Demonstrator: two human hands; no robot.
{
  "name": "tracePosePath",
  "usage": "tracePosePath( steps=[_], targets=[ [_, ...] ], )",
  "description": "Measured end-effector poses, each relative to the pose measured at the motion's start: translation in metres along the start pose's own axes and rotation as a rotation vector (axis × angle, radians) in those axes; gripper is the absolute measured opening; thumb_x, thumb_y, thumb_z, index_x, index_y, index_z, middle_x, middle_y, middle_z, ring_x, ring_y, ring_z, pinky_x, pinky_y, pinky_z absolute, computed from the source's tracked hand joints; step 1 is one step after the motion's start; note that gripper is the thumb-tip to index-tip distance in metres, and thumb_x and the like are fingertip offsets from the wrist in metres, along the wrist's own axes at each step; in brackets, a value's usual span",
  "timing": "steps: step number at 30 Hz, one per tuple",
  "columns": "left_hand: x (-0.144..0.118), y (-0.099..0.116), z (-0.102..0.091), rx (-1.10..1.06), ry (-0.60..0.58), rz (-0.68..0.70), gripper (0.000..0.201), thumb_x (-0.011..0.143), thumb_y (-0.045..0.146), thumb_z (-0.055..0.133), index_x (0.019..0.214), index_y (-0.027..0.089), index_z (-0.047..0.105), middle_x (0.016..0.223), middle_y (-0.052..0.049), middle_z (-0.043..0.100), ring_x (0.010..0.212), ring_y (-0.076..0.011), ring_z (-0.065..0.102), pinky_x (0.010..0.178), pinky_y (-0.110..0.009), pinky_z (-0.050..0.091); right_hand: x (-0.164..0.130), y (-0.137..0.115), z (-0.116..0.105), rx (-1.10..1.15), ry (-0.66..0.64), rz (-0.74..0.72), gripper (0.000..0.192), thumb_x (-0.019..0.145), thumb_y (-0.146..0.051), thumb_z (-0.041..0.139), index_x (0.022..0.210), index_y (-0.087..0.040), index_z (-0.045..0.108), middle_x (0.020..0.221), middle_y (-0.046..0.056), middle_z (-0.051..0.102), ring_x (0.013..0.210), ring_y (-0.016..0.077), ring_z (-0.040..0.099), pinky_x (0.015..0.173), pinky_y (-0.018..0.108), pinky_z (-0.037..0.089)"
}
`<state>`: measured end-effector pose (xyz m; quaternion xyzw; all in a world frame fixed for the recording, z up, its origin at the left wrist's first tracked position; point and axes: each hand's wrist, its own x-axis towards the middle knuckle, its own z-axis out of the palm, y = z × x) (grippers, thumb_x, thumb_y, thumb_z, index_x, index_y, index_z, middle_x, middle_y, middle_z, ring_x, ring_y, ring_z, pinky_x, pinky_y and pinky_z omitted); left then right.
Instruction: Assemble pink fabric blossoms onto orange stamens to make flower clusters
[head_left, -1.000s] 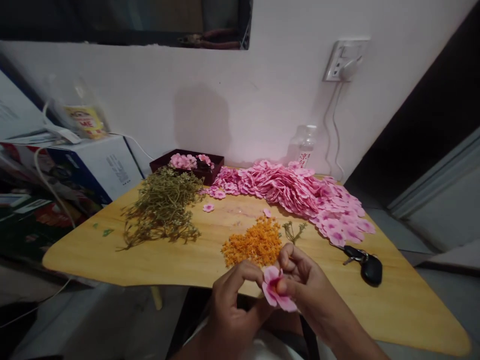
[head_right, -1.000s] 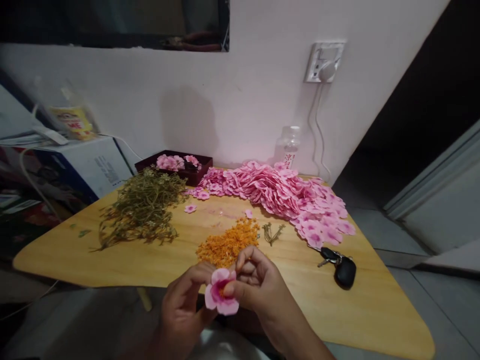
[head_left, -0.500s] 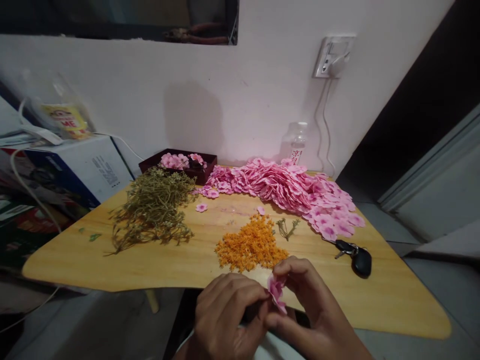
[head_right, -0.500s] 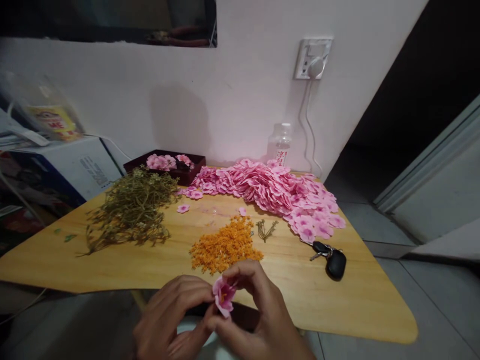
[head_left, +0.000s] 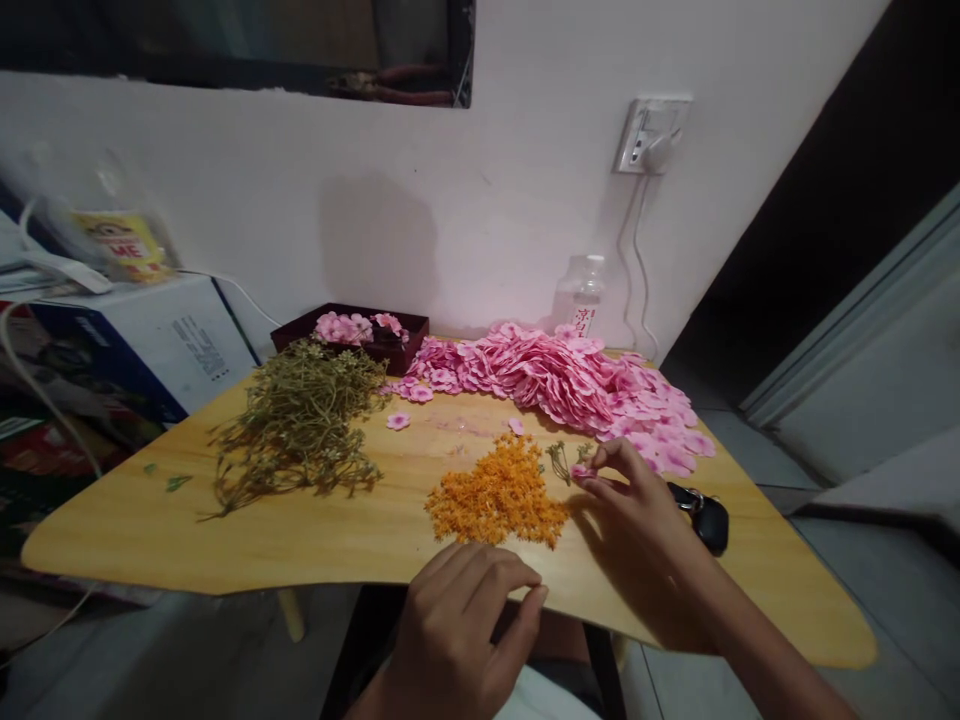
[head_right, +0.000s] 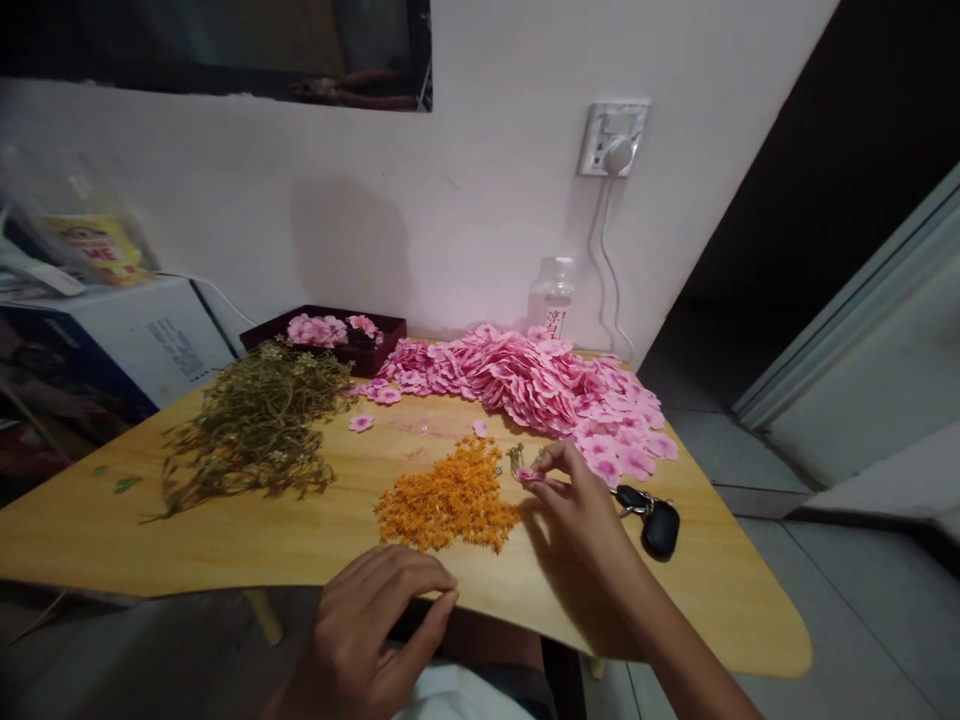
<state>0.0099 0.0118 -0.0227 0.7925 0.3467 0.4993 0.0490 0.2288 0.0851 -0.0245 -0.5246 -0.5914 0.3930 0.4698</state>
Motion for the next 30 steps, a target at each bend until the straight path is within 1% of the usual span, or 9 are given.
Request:
tracePosePath(
  steps=[4,10,13,16,18,21,24,27,30],
  targets=[
    [-0.004,0.0,0.008,-0.011,-0.039,0.0,0.008,0.078,0.009,0.057,0.079,0.016,0.056,0.069,-0.002,0.065,0.065,-0.0149,0.059,0.062,-0.027,0.044,0.013,0.008,0.007,-0.091,-0.023,-0.001,0.018,0.074,-0.035,0.062,0.078,-0.023,0.05,0.076,0.0,0.059,0.075,0.0179,0.06,0.066,0.03,0.051],
    [-0.006,-0.003,0.009,0.026,-0.09,-0.051,0.007,0.082,0.011,0.054,0.077,0.017,0.055,0.07,-0.001,0.065,0.066,-0.0144,0.058,0.063,-0.027,0.044,0.018,0.015,0.0,-0.077,-0.032,0.042,0.019,0.071,-0.029,0.065,0.077,-0.022,0.049,0.074,0.0,0.06,0.075,0.0186,0.062,0.066,0.03,0.049],
    [0.005,-0.008,0.009,0.08,-0.165,-0.076,0.007,0.085,0.015,0.051,0.079,0.017,0.056,0.074,-0.002,0.065,0.07,-0.0162,0.058,0.065,-0.028,0.045,0.018,0.013,-0.005,-0.062,-0.069,0.105,0.023,0.069,-0.029,0.068,0.075,-0.021,0.048,0.073,-0.001,0.06,0.073,0.0187,0.062,0.062,0.029,0.047],
    [0.03,-0.018,0.016,0.165,-0.284,-0.089,0.014,0.088,0.017,0.045,0.086,0.017,0.058,0.083,-0.005,0.065,0.081,-0.0191,0.058,0.073,-0.033,0.047,0.02,0.009,-0.009,0.001,-0.08,0.113,0.029,0.066,-0.029,0.073,0.073,-0.02,0.046,0.07,-0.002,0.058,0.07,0.0169,0.06,0.06,0.027,0.046],
    [0.051,-0.024,0.027,0.209,-0.366,-0.078,0.017,0.089,0.017,0.042,0.093,0.016,0.059,0.09,-0.007,0.065,0.087,-0.0207,0.057,0.08,-0.036,0.047,0.022,0.005,-0.014,0.087,-0.059,0.124,0.033,0.063,-0.028,0.076,0.071,-0.021,0.045,0.065,-0.004,0.056,0.063,0.0148,0.058,0.058,0.027,0.045],
    [0.08,-0.031,0.052,0.254,-0.507,-0.049,0.019,0.088,0.019,0.043,0.097,0.014,0.059,0.096,-0.01,0.064,0.093,-0.0229,0.056,0.086,-0.037,0.046,0.025,0.004,-0.025,0.198,0.001,0.139,0.038,0.059,-0.028,0.08,0.07,-0.021,0.044,0.062,-0.005,0.054,0.059,0.0129,0.055,0.056,0.026,0.045],
    [0.097,-0.037,0.081,0.293,-0.634,-0.114,0.022,0.087,0.025,0.048,0.1,0.011,0.058,0.105,-0.014,0.061,0.099,-0.0256,0.055,0.086,-0.036,0.046,0.028,0.005,-0.037,0.218,0.08,0.128,0.04,0.06,-0.03,0.081,0.07,-0.021,0.043,0.063,-0.004,0.055,0.059,0.0127,0.055,0.052,0.023,0.041],
    [0.105,-0.041,0.104,0.303,-0.669,-0.146,0.024,0.085,0.021,0.05,0.102,0.007,0.058,0.105,-0.018,0.061,0.101,-0.0276,0.055,0.085,-0.037,0.046,0.026,0.003,-0.044,0.199,0.117,0.105,0.043,0.059,-0.032,0.081,0.068,-0.021,0.041,0.061,-0.004,0.055,0.058,0.0128,0.055,0.05,0.023,0.039],
    [0.108,-0.045,0.115,0.306,-0.683,-0.164,0.022,0.083,0.013,0.05,0.101,0.005,0.06,0.1,-0.019,0.063,0.097,-0.0282,0.059,0.081,-0.037,0.047,0.023,-0.007,-0.043,0.174,0.162,0.065,0.043,0.058,-0.034,0.081,0.066,-0.022,0.04,0.06,-0.005,0.053,0.056,0.0117,0.052,0.05,0.022,0.039]
  ],
)
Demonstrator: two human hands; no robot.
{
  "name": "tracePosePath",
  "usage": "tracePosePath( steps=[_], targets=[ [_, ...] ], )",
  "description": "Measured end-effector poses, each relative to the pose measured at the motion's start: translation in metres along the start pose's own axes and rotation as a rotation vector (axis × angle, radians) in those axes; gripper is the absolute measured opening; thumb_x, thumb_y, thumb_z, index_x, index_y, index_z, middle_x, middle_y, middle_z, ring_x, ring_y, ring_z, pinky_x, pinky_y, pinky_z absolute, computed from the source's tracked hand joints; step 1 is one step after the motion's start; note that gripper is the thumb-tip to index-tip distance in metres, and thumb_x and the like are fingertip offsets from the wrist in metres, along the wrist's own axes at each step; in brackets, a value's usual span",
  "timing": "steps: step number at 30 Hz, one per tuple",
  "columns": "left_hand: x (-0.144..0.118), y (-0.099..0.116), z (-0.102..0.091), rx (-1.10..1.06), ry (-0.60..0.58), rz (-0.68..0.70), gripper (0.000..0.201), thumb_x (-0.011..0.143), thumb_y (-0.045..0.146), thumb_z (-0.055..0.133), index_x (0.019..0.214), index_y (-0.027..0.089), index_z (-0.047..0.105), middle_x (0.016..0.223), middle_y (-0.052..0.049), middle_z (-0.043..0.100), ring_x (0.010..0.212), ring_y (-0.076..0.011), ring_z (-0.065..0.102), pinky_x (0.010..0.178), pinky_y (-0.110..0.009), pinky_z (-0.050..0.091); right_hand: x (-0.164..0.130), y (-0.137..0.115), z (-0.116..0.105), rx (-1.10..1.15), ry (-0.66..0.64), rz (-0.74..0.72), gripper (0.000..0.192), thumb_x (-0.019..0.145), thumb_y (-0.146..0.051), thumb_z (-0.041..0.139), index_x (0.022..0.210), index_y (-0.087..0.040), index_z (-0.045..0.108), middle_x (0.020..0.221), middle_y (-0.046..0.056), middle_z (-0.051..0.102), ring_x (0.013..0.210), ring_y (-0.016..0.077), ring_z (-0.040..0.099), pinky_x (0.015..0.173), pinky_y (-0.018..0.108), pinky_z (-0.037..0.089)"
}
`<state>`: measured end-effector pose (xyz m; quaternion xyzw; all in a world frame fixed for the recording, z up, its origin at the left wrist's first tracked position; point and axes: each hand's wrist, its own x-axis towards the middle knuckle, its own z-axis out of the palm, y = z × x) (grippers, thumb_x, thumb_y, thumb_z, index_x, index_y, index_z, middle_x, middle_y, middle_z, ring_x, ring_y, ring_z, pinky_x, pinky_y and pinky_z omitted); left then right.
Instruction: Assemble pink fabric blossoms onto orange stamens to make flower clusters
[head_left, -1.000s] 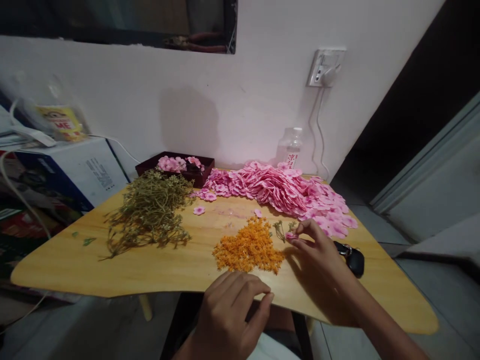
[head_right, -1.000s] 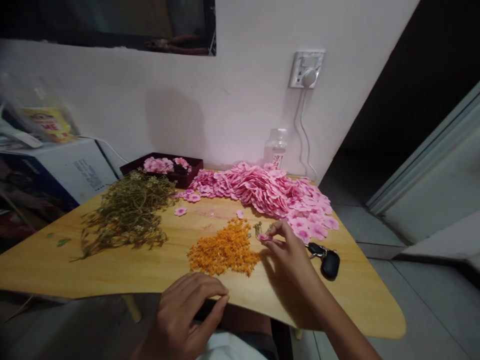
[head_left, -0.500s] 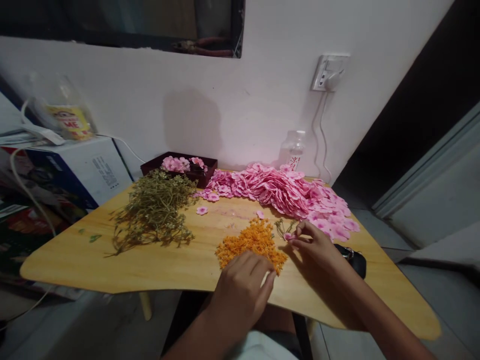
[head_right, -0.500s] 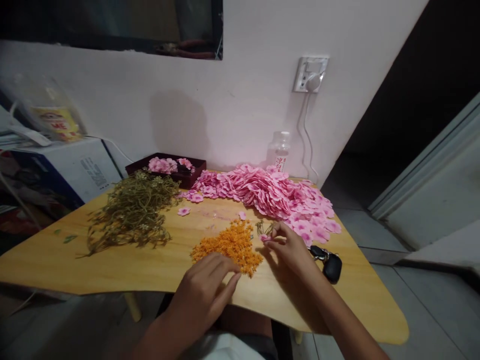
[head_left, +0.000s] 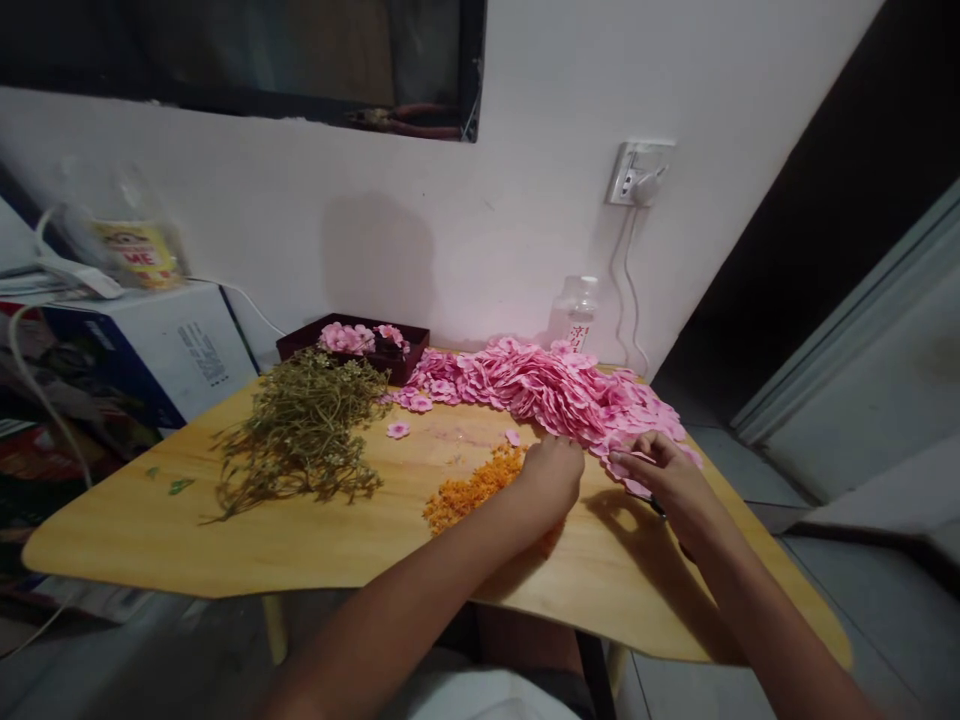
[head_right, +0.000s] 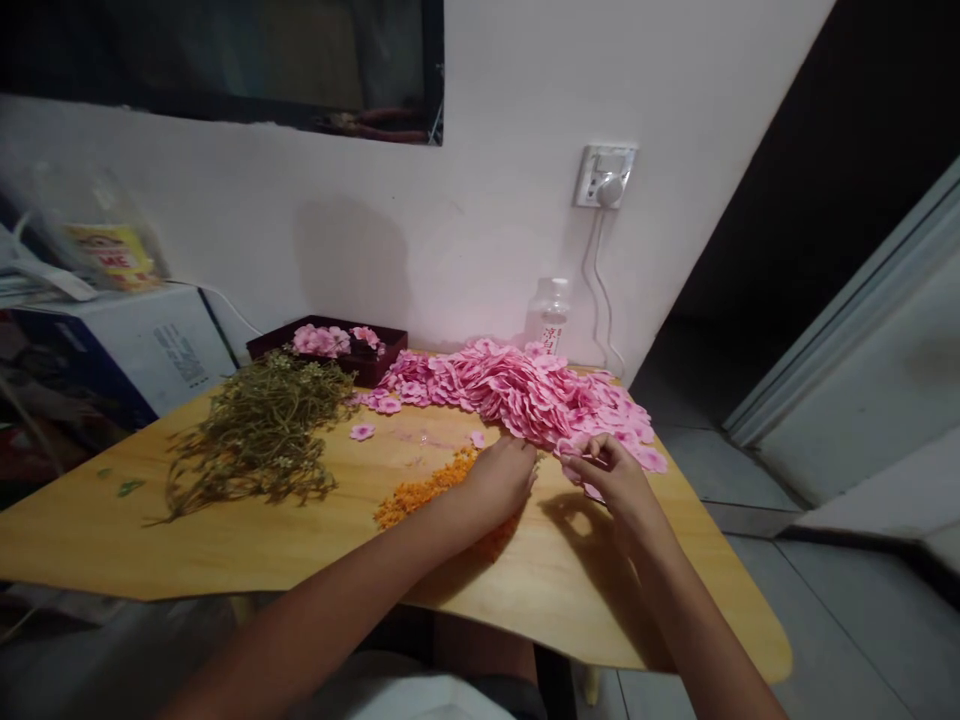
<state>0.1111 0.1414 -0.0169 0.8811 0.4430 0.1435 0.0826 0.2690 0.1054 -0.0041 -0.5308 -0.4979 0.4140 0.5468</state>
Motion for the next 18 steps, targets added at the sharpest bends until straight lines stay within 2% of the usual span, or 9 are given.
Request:
tracePosePath(
  steps=[4,8,11,13,18],
  targets=[
    [0.003,-0.001,0.001,-0.009,0.013,-0.014,0.021,0.079,0.005,0.048,0.094,0.005,0.062,0.093,-0.02,0.066,0.088,-0.0283,0.062,0.075,-0.038,0.048,-0.006,-0.011,0.006,0.037,0.069,-0.049,0.042,0.058,-0.035,0.081,0.067,-0.022,0.042,0.068,-0.004,0.054,0.063,0.0128,0.055,0.056,0.024,0.042],
    [-0.008,-0.001,-0.011,-0.056,0.108,-0.01,0.019,0.085,0.014,0.044,0.092,0.012,0.062,0.092,-0.014,0.068,0.09,-0.0257,0.061,0.081,-0.039,0.045,-0.011,-0.015,0.009,0.085,0.085,-0.055,0.043,0.058,-0.034,0.081,0.067,-0.022,0.04,0.066,-0.005,0.05,0.062,0.0119,0.054,0.054,0.022,0.041],
    [-0.027,0.002,-0.025,-0.148,0.216,-0.001,0.018,0.089,0.021,0.043,0.098,0.017,0.058,0.094,-0.006,0.068,0.09,-0.0192,0.06,0.085,-0.036,0.042,-0.018,-0.019,0.011,0.074,0.074,-0.048,0.045,0.059,-0.034,0.08,0.065,-0.022,0.037,0.063,-0.005,0.049,0.057,0.0105,0.05,0.05,0.021,0.037],
    [-0.044,0.004,-0.033,-0.372,0.36,0.021,0.011,0.086,0.02,0.049,0.092,0.018,0.058,0.089,-0.002,0.068,0.084,-0.0166,0.06,0.082,-0.033,0.043,-0.025,-0.023,0.014,0.086,0.058,-0.063,0.045,0.059,-0.033,0.08,0.065,-0.022,0.037,0.063,-0.005,0.049,0.057,0.0109,0.05,0.052,0.022,0.04],
    [-0.083,0.009,-0.045,-0.546,0.529,-0.001,0.009,0.085,0.023,0.053,0.083,0.018,0.061,0.077,-0.001,0.065,0.074,-0.015,0.057,0.072,-0.029,0.043,-0.042,-0.038,0.028,0.122,-0.024,-0.106,0.044,0.062,-0.03,0.08,0.063,-0.022,0.037,0.065,-0.002,0.056,0.063,0.0127,0.057,0.061,0.024,0.047]
  ],
)
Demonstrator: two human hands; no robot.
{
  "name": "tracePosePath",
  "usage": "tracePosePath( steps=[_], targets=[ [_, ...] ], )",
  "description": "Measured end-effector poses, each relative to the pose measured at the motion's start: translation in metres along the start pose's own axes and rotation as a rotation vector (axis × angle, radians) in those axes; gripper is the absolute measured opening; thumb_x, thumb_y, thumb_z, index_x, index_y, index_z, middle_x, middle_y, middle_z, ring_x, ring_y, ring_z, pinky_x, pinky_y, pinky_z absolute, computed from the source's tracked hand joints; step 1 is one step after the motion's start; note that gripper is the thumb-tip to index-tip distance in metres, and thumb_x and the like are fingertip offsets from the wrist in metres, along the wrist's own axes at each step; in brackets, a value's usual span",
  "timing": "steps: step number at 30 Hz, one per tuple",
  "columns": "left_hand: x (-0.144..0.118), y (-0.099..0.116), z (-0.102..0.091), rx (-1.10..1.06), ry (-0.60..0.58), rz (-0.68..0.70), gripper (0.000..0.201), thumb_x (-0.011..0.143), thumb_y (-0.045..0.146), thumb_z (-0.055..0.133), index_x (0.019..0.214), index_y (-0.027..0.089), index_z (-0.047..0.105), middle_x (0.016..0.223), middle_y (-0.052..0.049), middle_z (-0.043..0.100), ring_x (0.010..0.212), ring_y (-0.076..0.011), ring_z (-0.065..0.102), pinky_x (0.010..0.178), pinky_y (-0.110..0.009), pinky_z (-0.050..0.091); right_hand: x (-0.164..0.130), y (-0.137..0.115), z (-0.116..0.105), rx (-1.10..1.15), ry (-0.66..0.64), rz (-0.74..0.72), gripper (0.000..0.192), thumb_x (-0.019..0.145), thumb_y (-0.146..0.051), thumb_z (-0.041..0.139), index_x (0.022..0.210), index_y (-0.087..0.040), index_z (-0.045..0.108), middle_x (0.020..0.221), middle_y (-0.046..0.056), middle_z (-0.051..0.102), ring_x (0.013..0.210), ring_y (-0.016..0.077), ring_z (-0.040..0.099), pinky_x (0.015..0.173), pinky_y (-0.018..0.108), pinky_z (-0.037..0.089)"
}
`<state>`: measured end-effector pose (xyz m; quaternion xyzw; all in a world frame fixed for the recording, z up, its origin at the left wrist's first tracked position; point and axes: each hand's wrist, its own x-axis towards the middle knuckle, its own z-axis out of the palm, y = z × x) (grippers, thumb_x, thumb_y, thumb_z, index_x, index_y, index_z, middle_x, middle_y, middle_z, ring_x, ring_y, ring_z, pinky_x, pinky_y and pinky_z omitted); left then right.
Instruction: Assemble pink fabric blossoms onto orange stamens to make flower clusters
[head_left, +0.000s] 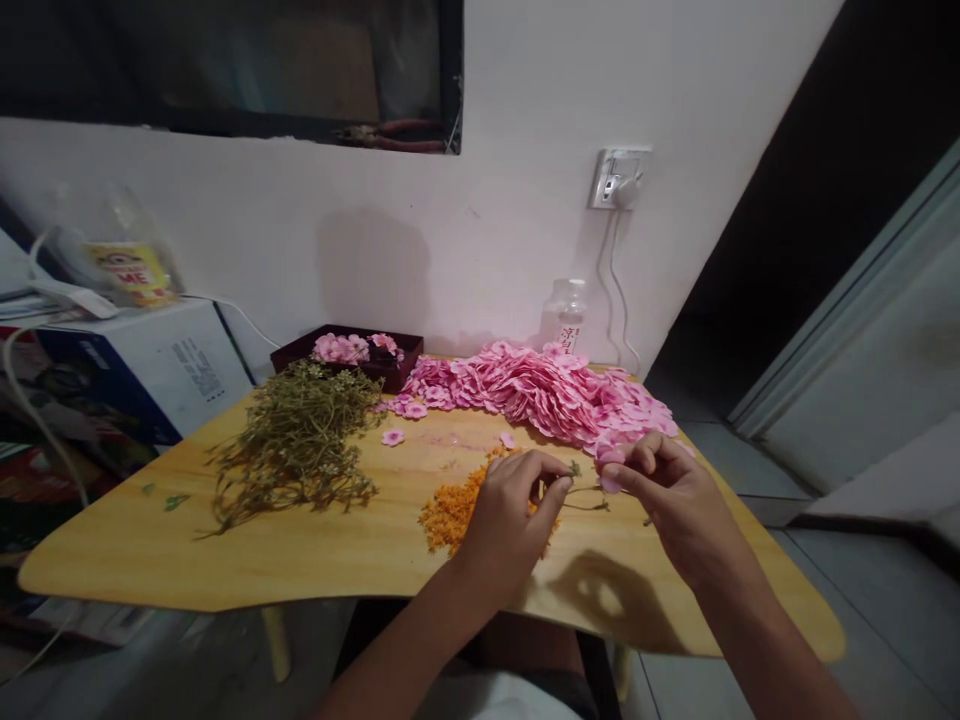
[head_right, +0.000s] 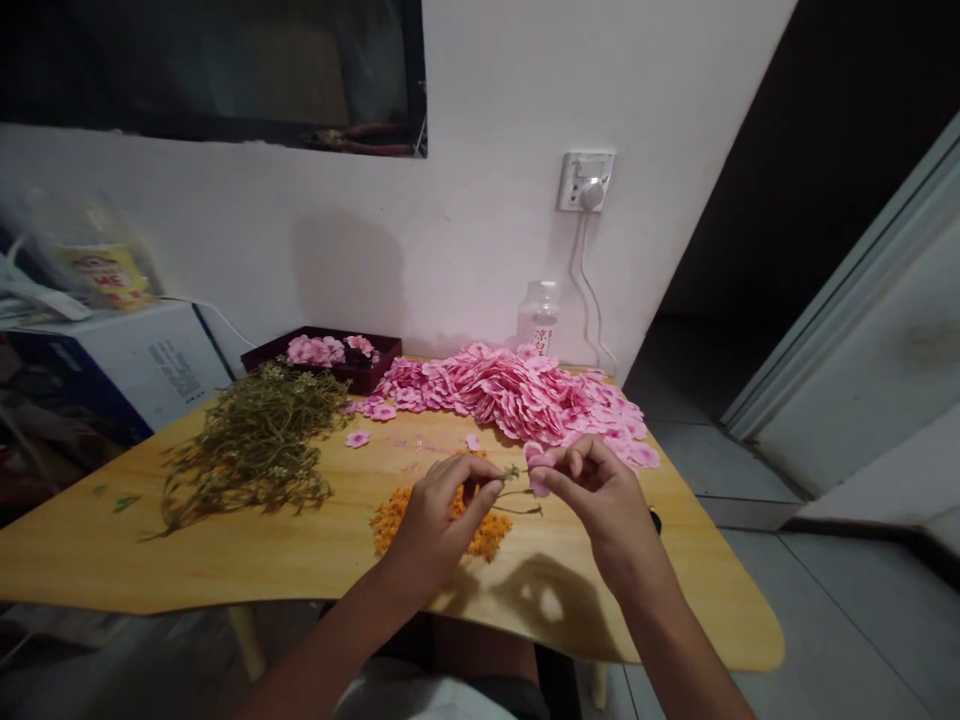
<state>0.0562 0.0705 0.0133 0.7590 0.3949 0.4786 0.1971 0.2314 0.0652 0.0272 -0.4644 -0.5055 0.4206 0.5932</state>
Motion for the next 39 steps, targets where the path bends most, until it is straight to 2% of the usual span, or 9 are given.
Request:
tracePosePath(
  steps=[4,7,12,17,27,34,39],
  targets=[
    [-0.011,0.006,-0.013,-0.015,0.072,0.013,0.008,0.084,0.02,0.057,0.078,0.018,0.062,0.075,0.0,0.067,0.071,-0.0142,0.058,0.072,-0.029,0.042,-0.01,-0.011,0.012,-0.003,-0.092,-0.059,0.037,0.069,-0.027,0.076,0.064,-0.021,0.04,0.071,-0.001,0.061,0.068,0.0125,0.061,0.067,0.024,0.05],
    [-0.014,0.007,-0.018,0.019,0.095,0.053,0.008,0.082,0.019,0.059,0.076,0.018,0.063,0.073,-0.001,0.067,0.071,-0.0147,0.058,0.07,-0.029,0.041,-0.016,-0.017,0.016,-0.031,-0.105,-0.095,0.036,0.07,-0.028,0.075,0.063,-0.021,0.041,0.072,-0.001,0.061,0.069,0.0129,0.062,0.066,0.024,0.051],
    [-0.017,0.007,-0.02,0.03,0.097,0.1,0.007,0.081,0.019,0.062,0.075,0.018,0.065,0.07,-0.001,0.067,0.069,-0.0146,0.057,0.067,-0.029,0.039,-0.024,-0.025,0.023,-0.146,-0.149,-0.119,0.036,0.071,-0.031,0.074,0.063,-0.021,0.041,0.077,0.003,0.063,0.08,0.017,0.063,0.069,0.026,0.051],
    [-0.017,0.008,-0.02,-0.041,0.131,0.101,0.004,0.08,0.018,0.063,0.079,0.019,0.068,0.069,0.0,0.067,0.066,-0.0137,0.056,0.064,-0.027,0.039,-0.028,-0.027,0.027,-0.139,-0.157,-0.12,0.034,0.073,-0.03,0.072,0.064,-0.022,0.041,0.078,0.002,0.064,0.079,0.0155,0.061,0.069,0.024,0.051],
    [-0.016,0.008,-0.021,-0.299,0.081,-0.084,0.008,0.079,0.015,0.062,0.073,0.017,0.068,0.072,-0.001,0.068,0.066,-0.0122,0.058,0.063,-0.023,0.044,-0.025,-0.024,0.025,0.016,-0.14,-0.05,0.035,0.072,-0.025,0.074,0.064,-0.021,0.04,0.076,-0.001,0.063,0.073,0.0123,0.063,0.066,0.021,0.05],
    [-0.017,0.008,-0.025,-0.153,0.066,-0.014,0.008,0.078,0.016,0.064,0.071,0.018,0.066,0.067,0.001,0.065,0.065,-0.0124,0.056,0.067,-0.026,0.039,-0.026,-0.024,0.026,-0.062,-0.182,-0.106,0.034,0.073,-0.025,0.073,0.064,-0.021,0.04,0.077,0.0,0.06,0.076,0.0121,0.059,0.066,0.02,0.047],
    [-0.016,0.007,-0.026,-0.118,0.039,-0.063,0.009,0.08,0.018,0.063,0.071,0.018,0.066,0.067,0.001,0.064,0.066,-0.0129,0.055,0.069,-0.027,0.037,-0.024,-0.023,0.026,-0.064,-0.204,-0.112,0.035,0.073,-0.025,0.073,0.063,-0.02,0.039,0.074,0.0,0.058,0.07,0.0108,0.055,0.063,0.02,0.044]
  ],
)
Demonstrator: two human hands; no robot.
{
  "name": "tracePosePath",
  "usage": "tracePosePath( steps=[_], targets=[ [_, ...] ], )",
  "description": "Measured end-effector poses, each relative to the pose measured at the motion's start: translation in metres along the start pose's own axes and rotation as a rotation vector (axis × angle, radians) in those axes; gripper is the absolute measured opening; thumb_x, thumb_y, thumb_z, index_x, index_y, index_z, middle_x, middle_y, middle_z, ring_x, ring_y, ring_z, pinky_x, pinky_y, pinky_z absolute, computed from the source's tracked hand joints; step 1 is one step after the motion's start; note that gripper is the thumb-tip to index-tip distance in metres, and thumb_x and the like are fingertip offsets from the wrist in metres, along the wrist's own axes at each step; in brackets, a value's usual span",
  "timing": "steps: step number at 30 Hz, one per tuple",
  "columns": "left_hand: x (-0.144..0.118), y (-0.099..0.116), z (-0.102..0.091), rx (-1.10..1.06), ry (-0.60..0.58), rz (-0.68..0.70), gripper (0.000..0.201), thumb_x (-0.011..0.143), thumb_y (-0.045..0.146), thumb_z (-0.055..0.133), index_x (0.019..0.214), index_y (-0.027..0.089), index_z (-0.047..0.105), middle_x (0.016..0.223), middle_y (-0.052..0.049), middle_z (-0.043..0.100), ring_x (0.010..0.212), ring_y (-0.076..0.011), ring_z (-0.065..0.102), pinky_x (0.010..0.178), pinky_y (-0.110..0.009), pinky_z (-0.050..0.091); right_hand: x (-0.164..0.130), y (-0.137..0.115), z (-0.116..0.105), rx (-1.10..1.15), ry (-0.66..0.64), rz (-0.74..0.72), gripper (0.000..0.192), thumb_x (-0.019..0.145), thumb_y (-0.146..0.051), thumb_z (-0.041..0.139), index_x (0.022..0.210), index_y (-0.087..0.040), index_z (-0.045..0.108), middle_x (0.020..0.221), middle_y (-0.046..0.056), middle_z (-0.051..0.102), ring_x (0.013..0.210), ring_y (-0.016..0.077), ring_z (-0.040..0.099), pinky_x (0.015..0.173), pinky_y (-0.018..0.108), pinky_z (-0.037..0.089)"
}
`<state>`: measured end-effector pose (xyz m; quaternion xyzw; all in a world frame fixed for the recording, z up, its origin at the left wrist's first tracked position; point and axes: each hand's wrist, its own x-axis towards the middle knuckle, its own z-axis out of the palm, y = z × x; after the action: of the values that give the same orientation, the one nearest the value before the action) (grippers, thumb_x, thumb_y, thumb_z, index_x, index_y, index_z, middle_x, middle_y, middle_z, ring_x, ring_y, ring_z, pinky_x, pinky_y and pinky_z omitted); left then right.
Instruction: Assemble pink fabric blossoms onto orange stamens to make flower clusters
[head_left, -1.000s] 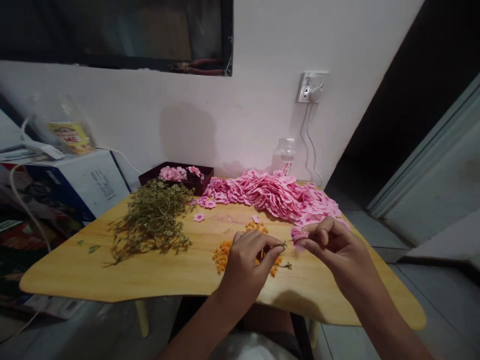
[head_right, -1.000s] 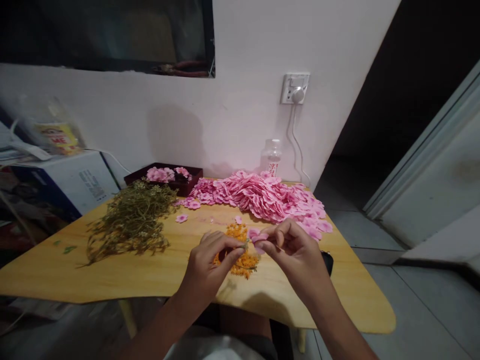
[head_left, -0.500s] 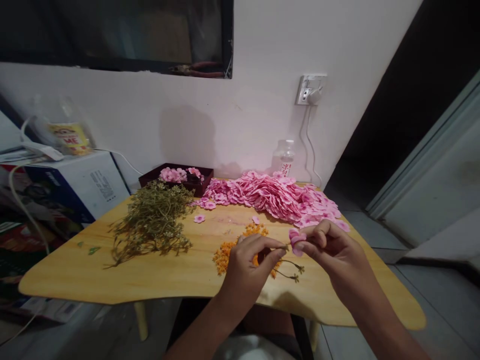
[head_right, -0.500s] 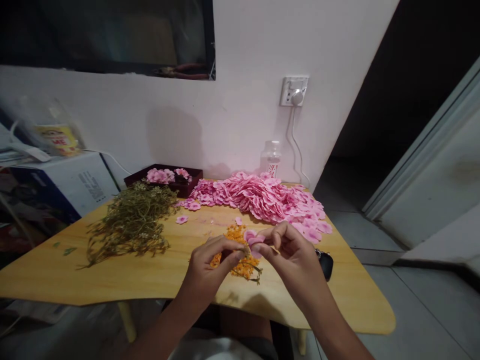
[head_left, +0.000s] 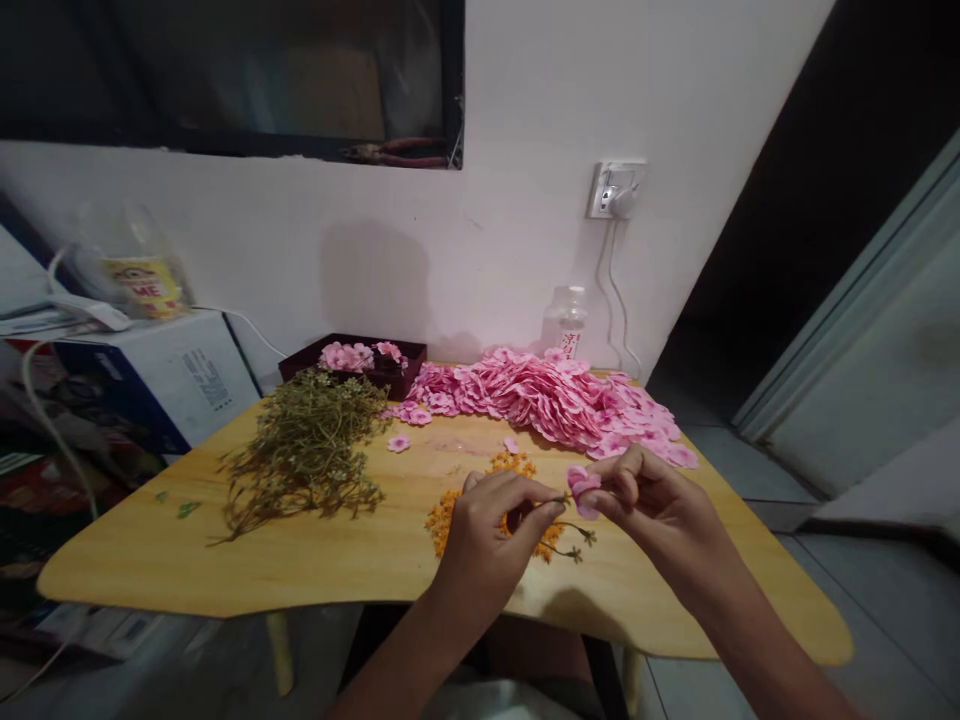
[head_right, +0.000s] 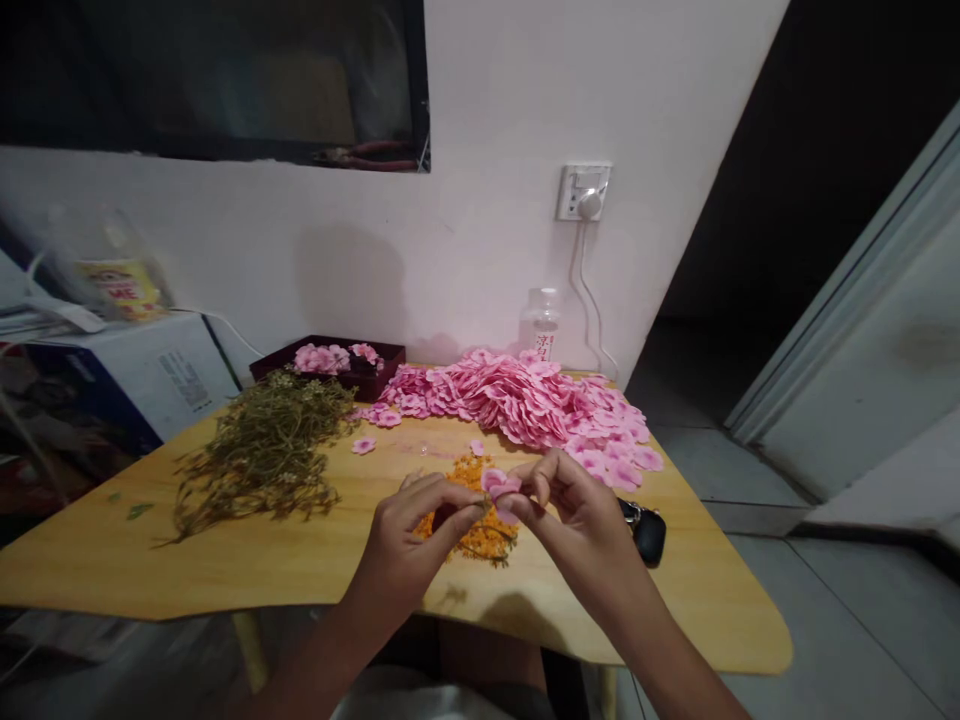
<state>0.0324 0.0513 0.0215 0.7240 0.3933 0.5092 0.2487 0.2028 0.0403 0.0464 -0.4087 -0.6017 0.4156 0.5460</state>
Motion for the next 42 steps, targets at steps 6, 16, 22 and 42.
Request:
tracePosePath(
  steps=[6,16,22,42],
  targets=[
    [0.0,0.0,-0.003,-0.052,-0.016,-0.026,0.009,0.079,0.019,0.064,0.071,0.018,0.067,0.07,0.0,0.066,0.069,-0.0134,0.057,0.072,-0.027,0.037,-0.002,0.007,0.0,-0.054,-0.019,-0.004,0.034,0.077,-0.025,0.068,0.064,-0.021,0.037,0.077,0.0,0.055,0.073,0.0107,0.053,0.065,0.02,0.043],
    [-0.001,-0.002,-0.011,-0.063,-0.044,-0.081,0.007,0.077,0.02,0.067,0.07,0.019,0.069,0.07,0.0,0.068,0.068,-0.0148,0.057,0.071,-0.028,0.038,-0.001,-0.002,-0.002,-0.209,-0.141,-0.073,0.028,0.084,-0.026,0.06,0.067,-0.022,0.038,0.081,0.001,0.056,0.078,0.0122,0.054,0.068,0.023,0.045],
    [-0.003,-0.002,-0.012,0.022,0.0,0.088,0.004,0.078,0.018,0.066,0.074,0.02,0.068,0.073,0.0,0.07,0.072,-0.0155,0.059,0.075,-0.03,0.037,-0.006,-0.001,0.004,-0.388,-0.071,-0.147,0.027,0.083,-0.022,0.057,0.066,-0.022,0.037,0.078,0.001,0.055,0.08,0.0154,0.055,0.066,0.025,0.044],
    [-0.018,-0.002,-0.031,0.434,-0.08,0.418,0.032,0.085,0.019,0.056,0.116,0.023,0.058,0.101,-0.004,0.067,0.092,-0.0191,0.054,0.081,-0.034,0.035,0.012,0.021,0.015,0.253,-0.148,0.286,0.038,0.066,-0.021,0.076,0.063,-0.019,0.038,0.062,-0.007,0.051,0.06,0.0076,0.05,0.059,0.021,0.04]
  ],
)
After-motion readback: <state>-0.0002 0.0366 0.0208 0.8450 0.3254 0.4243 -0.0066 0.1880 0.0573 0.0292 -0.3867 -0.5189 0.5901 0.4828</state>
